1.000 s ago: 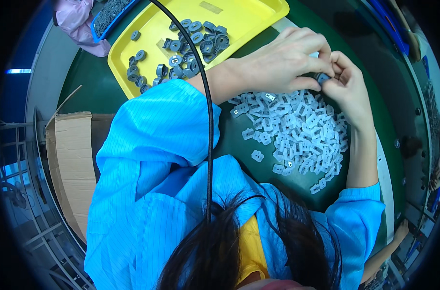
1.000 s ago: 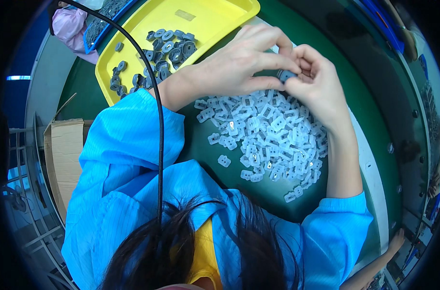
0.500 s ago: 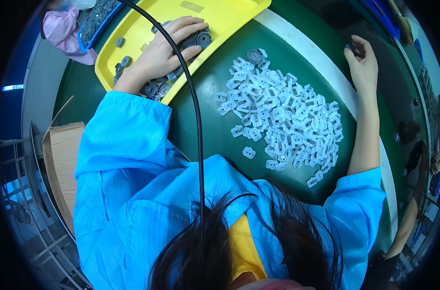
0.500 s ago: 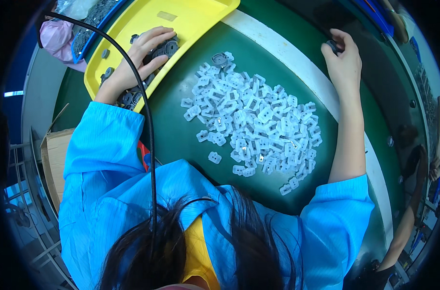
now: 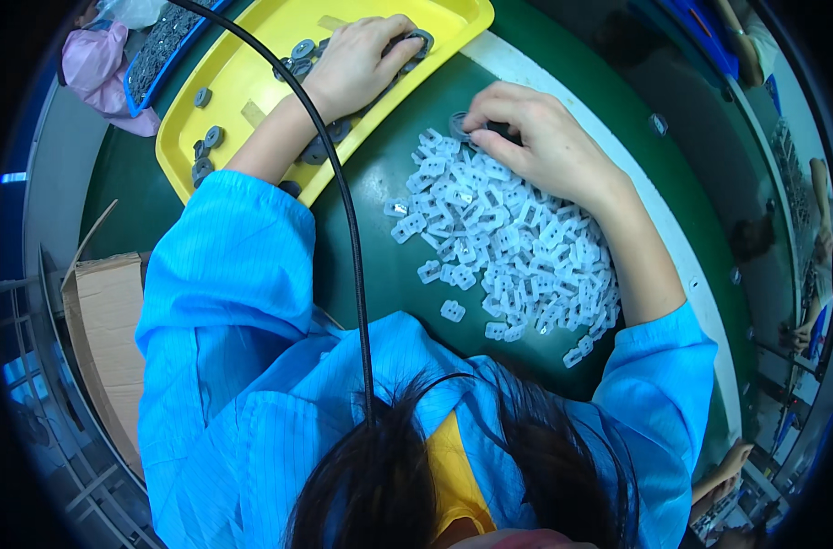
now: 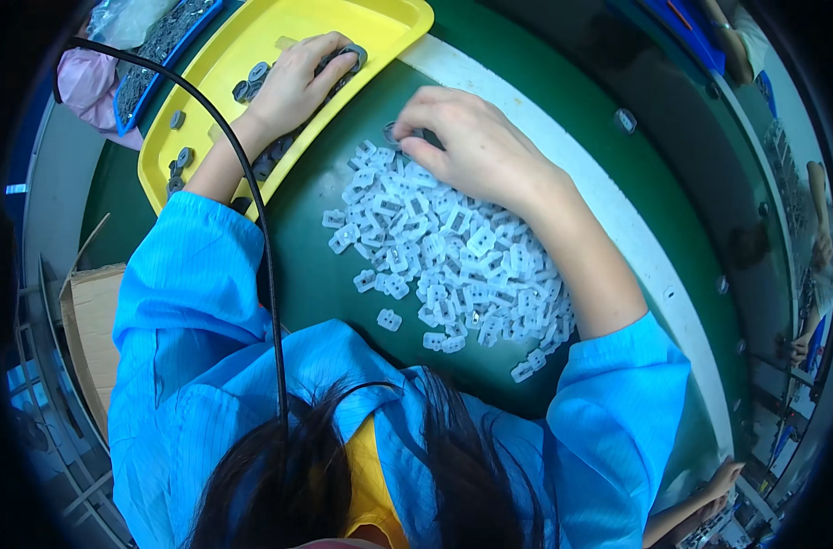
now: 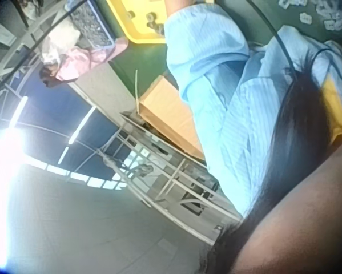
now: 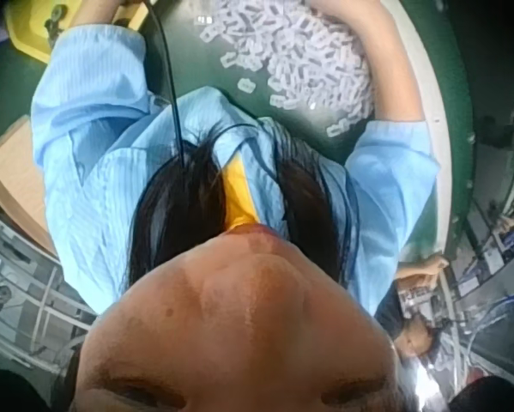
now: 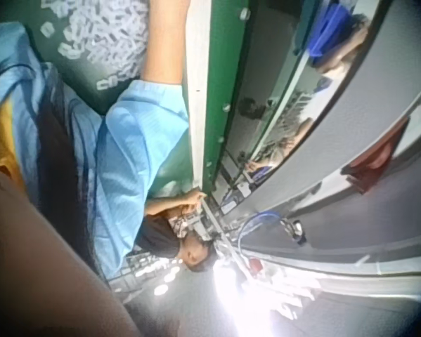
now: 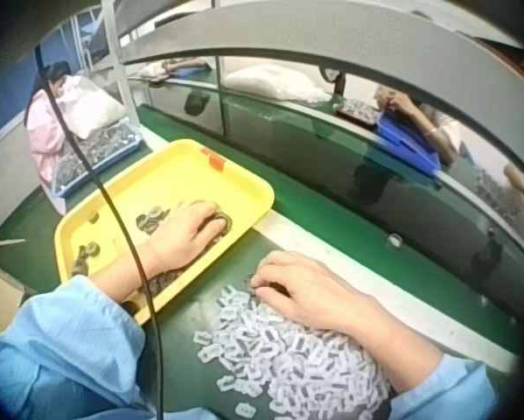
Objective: The person assembles small circular components into white plastic mounting clips by hand.
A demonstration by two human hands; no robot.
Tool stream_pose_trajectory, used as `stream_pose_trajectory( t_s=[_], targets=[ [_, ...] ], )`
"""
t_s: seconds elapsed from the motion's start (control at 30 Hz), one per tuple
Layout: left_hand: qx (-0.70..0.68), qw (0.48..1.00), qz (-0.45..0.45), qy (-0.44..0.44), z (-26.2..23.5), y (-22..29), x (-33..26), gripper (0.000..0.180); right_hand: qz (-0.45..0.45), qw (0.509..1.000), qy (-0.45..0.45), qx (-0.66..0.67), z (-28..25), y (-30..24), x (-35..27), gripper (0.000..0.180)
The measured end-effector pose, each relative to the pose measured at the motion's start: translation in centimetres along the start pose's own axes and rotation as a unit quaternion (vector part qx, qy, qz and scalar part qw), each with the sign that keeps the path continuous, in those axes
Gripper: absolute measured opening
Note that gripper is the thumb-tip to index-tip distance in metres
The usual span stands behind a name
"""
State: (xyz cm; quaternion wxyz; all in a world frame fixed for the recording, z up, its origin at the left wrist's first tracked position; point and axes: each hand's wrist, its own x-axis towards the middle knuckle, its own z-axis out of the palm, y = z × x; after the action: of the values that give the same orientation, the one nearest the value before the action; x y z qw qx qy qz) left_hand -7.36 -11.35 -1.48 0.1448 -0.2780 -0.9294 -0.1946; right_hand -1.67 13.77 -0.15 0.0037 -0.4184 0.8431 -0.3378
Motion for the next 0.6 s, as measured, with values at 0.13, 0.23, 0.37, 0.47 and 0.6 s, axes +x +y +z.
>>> stream_pose_trajectory(
  t_s=[0.13, 0.23, 0.37, 0.47, 0.6],
  targets=[
    [-0.072, 0.997, -0.021, 0.030, -0.3, 1.3, -0.1, 0.022, 0.074, 0.996, 0.036, -0.036, -1.8, -0.3, -1.9, 0.014],
    [-0.087, 0.995, -0.033, 0.025, -0.3, 1.6, 0.0, 0.022, 0.185, 0.980, 0.076, -0.018, -2.6, 0.0, -3.0, 0.014],
    [-0.107, 0.992, 0.008, 0.065, -0.4, 1.3, 0.8, 0.027, 0.257, 0.961, 0.095, -0.034, -3.1, -0.9, -2.9, 0.014],
    [-0.149, 0.982, -0.101, 0.046, -2.0, 2.7, 1.8, 0.027, 0.146, 0.981, 0.117, -0.042, -2.8, -1.6, -1.3, 0.013],
    [-0.334, 0.901, -0.276, -0.002, -2.5, 4.1, 3.3, 0.025, 0.055, 0.994, 0.059, -0.079, -0.8, -2.2, 1.2, 0.014]
  ],
)
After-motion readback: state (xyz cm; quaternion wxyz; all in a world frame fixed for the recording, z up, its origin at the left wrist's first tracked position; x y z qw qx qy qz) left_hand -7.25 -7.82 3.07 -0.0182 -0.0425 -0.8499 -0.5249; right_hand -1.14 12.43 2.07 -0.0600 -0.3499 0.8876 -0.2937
